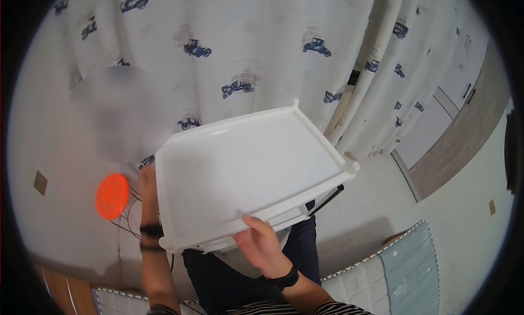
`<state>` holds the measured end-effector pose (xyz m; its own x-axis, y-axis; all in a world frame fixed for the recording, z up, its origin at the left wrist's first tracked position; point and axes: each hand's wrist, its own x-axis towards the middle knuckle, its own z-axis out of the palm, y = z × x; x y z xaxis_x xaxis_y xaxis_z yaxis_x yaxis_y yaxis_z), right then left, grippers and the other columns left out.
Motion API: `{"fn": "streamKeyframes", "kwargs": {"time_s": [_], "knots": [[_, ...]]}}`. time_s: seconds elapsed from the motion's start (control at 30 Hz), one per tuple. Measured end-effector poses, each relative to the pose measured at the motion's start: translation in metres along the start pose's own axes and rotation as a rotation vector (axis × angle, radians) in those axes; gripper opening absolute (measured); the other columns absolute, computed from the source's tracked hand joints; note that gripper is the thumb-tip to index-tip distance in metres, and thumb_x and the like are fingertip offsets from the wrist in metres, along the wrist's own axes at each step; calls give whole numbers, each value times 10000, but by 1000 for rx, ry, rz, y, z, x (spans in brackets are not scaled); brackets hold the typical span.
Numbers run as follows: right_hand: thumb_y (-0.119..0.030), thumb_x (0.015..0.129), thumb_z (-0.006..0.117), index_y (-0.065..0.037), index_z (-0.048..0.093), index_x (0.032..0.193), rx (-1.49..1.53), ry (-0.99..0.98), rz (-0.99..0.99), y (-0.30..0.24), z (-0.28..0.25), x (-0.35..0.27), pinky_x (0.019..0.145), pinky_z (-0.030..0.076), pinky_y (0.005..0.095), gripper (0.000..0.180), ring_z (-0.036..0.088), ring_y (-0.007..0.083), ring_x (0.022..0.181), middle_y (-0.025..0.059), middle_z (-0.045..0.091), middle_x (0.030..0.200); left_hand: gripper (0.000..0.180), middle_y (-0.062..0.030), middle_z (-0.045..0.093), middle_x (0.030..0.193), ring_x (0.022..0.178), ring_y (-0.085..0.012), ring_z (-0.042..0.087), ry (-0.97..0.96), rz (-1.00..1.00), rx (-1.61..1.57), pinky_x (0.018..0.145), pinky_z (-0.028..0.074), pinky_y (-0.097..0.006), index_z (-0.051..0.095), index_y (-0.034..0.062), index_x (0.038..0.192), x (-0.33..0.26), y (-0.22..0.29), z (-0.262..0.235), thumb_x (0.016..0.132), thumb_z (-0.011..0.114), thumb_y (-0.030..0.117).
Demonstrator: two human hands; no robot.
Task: Assembling a small white plastic shelving unit by attaching trays and handles to metal supports.
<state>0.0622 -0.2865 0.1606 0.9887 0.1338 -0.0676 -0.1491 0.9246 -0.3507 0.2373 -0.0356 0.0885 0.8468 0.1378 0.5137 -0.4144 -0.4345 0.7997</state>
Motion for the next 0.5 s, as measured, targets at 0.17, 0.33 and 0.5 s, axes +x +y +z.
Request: {"fn": "streamKeyframes", "kwargs": {"time_s": [0.17, 0.33, 0.5], "knots": [[-100, 834, 515, -23, 466, 1204, -17, -26, 52, 9, 1, 8, 990, 328, 376, 380, 480, 207, 1116, 64, 540, 1181, 371, -112, 541, 1109, 1013, -206, 544, 230, -338, -320, 864, 431, -304, 476, 9, 1186, -158, 66, -26, 919, 446, 265], [-70, 829, 499, -23, 497, 1149, -3, -46, 35, 12, 14, 5, 987, 334, 366, 323, 486, 196, 1096, 62, 554, 1130, 625, -145, 328, 1349, 1245, -266, 334, 29, -559, -139, 1028, 264, -418, 206, 24, 1366, -248, 34, 20, 884, 554, 216], [-56, 836, 511, -21, 534, 1058, 31, -58, -11, 28, 23, 7, 948, 374, 345, 226, 514, 180, 1031, 59, 574, 1053, 381, -120, 461, 1144, 1066, -233, 453, 187, -630, -92, 920, 358, -335, 369, 14, 1212, -254, -60, 41, 903, 507, 189]]}}
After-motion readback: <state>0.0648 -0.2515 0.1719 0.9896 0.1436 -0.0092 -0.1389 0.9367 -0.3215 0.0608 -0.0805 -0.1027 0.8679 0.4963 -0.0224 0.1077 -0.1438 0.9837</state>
